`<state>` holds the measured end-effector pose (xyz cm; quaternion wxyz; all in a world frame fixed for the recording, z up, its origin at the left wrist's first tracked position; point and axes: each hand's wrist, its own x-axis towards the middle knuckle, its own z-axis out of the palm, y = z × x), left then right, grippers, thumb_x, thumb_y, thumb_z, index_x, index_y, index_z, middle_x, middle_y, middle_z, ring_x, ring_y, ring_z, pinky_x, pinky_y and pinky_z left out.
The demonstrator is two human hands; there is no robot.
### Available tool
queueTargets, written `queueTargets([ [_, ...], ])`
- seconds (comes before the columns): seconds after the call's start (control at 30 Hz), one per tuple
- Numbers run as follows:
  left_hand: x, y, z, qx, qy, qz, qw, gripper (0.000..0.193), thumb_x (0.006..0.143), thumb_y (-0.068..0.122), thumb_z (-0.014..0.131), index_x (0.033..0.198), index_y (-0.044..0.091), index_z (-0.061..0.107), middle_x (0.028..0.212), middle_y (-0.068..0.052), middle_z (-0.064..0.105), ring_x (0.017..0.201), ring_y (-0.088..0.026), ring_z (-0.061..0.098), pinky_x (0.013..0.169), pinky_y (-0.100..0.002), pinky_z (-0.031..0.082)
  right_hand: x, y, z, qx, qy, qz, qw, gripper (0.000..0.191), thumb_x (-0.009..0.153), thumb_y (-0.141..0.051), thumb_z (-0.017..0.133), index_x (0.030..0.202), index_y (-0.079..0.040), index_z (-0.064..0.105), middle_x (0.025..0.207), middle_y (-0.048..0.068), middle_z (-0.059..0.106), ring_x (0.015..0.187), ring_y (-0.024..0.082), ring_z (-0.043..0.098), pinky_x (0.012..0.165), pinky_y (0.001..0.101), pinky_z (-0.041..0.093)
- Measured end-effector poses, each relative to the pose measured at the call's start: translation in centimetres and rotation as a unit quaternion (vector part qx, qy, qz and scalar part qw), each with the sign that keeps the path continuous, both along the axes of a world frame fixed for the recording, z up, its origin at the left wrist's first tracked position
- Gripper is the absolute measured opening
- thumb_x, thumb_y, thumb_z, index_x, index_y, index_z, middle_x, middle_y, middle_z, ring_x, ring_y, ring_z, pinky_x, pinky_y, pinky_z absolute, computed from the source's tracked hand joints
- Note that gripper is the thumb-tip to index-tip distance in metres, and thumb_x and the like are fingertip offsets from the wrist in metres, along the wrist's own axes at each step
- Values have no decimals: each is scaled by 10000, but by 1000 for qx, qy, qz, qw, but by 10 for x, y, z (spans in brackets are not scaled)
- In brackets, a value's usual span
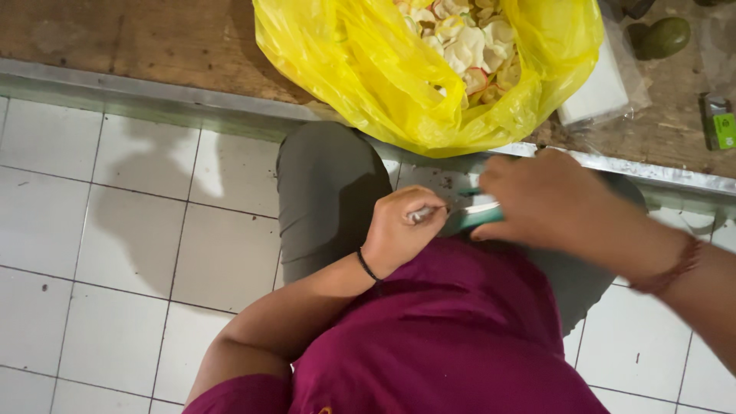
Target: The person sits on the floor and packs white, petal-shaped food items from a yellow plastic bag into small clear plastic bags. They arrange the items inside, fold the bags, and use a lighter to heat-seal the edges.
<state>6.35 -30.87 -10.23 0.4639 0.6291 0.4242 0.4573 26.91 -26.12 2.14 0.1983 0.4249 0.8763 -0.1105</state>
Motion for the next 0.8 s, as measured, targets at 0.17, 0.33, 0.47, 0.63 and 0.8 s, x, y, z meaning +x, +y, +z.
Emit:
queueTargets([
  [0.17, 0, -5, -1, -6, -29, -4, 1000, 83, 864, 5, 754, 940, 35, 740, 936, -77, 748, 805, -139, 734, 702, -246, 578, 40, 17, -10, -54, 242, -205, 947, 609, 622, -423, 891, 1085, -99, 663, 920, 94, 713, 814, 263, 691, 727, 376, 535],
  [0.33, 3, -8, -4, -44, -40, 2, 998, 92, 871, 37, 752, 962, 22, 749, 912, -82, 760, 795, -110, 726, 706, -245, 577, 24, -10, -61, -100, 462, -157, 867, 472, 750, -129, 839, 1161, -62, 614, 940, 67, 677, 838, 166, 638, 767, 319, 535],
  [0.47, 4, -7, -6, -67, -40, 1, 997, 117, 874, 55, 757, 976, 12, 720, 877, -74, 739, 799, -82, 694, 720, -248, 580, 13, -22, -83, -84, 470, -189, 858, 450, 738, -74, 815, 1152, -63, 638, 942, 60, 700, 829, 144, 663, 780, 297, 546],
  [0.63, 3, -4, -10, -97, -87, -25, 991, 115, 906, 55, 737, 1017, 23, 740, 893, -49, 752, 815, -51, 680, 714, -226, 568, 11, -23, -87, -72, 485, -215, 845, 434, 775, -73, 819, 1163, -44, 628, 982, 69, 697, 883, 128, 659, 810, 291, 535],
  [0.8, -3, -5, -16, -28, -79, 39, 996, 119, 865, 13, 732, 979, 26, 761, 1011, -49, 713, 796, -77, 681, 652, -210, 540, 12, -21, -92, -84, 497, -219, 835, 416, 778, -77, 812, 1152, -41, 631, 974, 60, 670, 879, 121, 616, 804, 286, 521],
])
